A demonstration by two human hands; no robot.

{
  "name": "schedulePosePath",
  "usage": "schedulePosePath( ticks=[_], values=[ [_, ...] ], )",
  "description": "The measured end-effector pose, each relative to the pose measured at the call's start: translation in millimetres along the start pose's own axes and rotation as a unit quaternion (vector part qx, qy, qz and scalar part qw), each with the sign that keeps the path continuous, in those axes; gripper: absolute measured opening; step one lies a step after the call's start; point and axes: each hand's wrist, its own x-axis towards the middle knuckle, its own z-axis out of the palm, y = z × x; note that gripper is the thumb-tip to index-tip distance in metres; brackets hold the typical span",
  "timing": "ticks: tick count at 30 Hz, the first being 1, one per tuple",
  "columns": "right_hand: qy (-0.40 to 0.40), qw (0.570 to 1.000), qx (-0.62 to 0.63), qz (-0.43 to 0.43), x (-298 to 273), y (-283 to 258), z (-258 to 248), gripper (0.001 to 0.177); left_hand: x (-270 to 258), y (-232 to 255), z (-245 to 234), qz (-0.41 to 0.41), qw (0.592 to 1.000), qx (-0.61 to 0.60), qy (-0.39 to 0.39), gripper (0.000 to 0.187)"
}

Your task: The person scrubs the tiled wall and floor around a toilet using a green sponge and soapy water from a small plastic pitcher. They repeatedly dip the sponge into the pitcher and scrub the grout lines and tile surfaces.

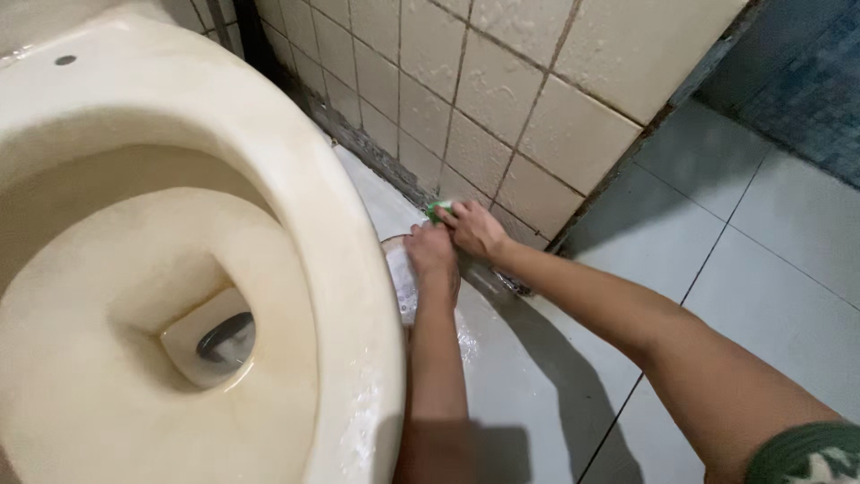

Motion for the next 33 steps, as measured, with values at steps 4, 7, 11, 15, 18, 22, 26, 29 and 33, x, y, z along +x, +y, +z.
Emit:
schedulePosePath(
  ticks=[4, 7, 11, 15, 18, 22, 26, 29, 33],
  values=[
    [-0.072, 0.996, -0.002, -0.048, -75, -25, 17, 0.058, 18, -18, 15, -0.171, 0.936, -0.306, 0.024, 0.03],
    [-0.084, 0.994, 0.008, -0.065, -101, -19, 14, 0.055, 25, -27, 6, -0.237, 0.877, -0.406, 0.1, 0.031],
    [-0.121, 0.988, -0.018, -0.09, -51, -10, 5, 0.062, 20, -20, -24, -0.271, 0.896, -0.348, 0.052, 0.05],
    [0.009, 0.991, 0.123, 0.05, 52, 1, 3, 0.066, 26, -7, -40, -0.274, 0.918, -0.28, 0.063, 0.048],
    [0.096, 0.99, 0.057, 0.091, 87, 22, 9, 0.05, 28, -5, -25, -0.249, 0.924, -0.275, 0.094, 0.047],
    [0.091, 0.993, -0.075, 0.017, 42, 5, 32, 0.052, 30, -3, -5, -0.24, 0.916, -0.307, 0.102, 0.045],
    [-0.019, 0.997, -0.008, -0.081, -22, -3, 35, 0.051, 32, -6, -17, -0.249, 0.923, -0.294, -0.004, 0.053],
    [-0.011, 0.992, -0.093, -0.081, -10, 21, 10, 0.056, 29, -10, -25, -0.267, 0.91, -0.317, -0.003, 0.049],
    [0.23, 0.966, -0.009, 0.115, 36, 86, -44, 0.073, 29, -19, -20, -0.249, 0.904, -0.326, 0.122, 0.026]
  ],
)
